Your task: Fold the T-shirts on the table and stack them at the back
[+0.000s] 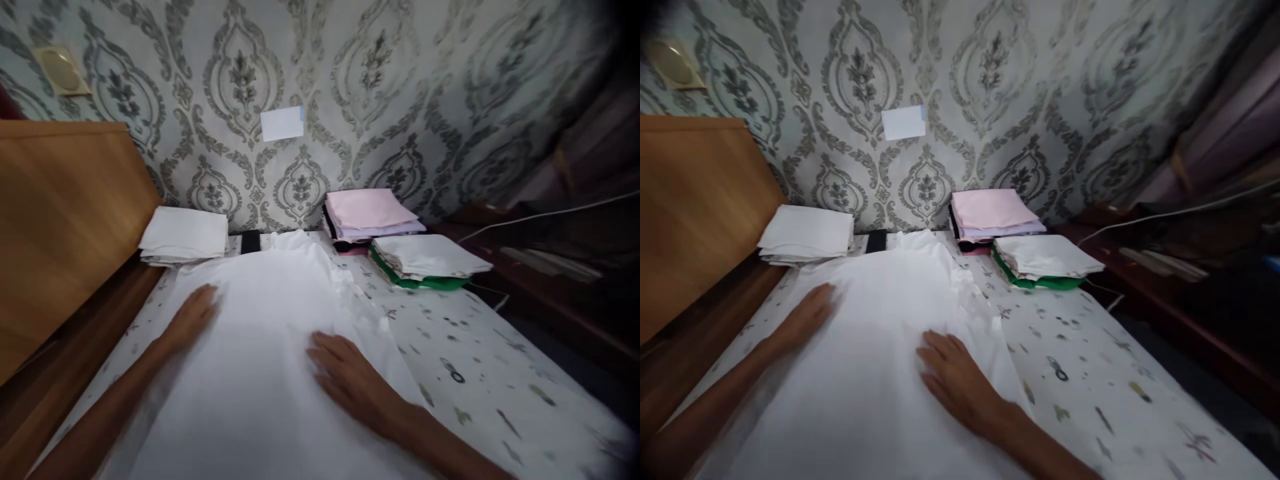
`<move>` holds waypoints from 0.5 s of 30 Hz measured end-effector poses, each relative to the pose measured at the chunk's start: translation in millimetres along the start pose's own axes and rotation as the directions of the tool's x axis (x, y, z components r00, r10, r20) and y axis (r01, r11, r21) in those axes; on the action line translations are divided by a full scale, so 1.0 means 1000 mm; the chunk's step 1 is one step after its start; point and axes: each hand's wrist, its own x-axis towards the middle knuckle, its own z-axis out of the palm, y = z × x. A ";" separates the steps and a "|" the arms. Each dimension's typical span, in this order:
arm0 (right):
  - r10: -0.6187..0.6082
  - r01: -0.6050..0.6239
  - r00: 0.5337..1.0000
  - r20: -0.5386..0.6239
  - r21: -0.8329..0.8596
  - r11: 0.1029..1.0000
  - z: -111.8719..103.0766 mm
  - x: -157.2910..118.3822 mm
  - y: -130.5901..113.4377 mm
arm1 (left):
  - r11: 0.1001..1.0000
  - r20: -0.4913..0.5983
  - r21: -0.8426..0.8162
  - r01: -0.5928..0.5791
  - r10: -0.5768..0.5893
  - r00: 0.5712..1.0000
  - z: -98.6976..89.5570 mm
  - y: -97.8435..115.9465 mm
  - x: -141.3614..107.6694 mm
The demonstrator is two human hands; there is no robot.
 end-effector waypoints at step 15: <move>0.560 -0.560 0.825 -0.077 -0.247 0.791 -0.017 0.095 0.164 | 0.996 0.034 0.080 0.051 -0.054 0.998 0.033 -0.052 0.059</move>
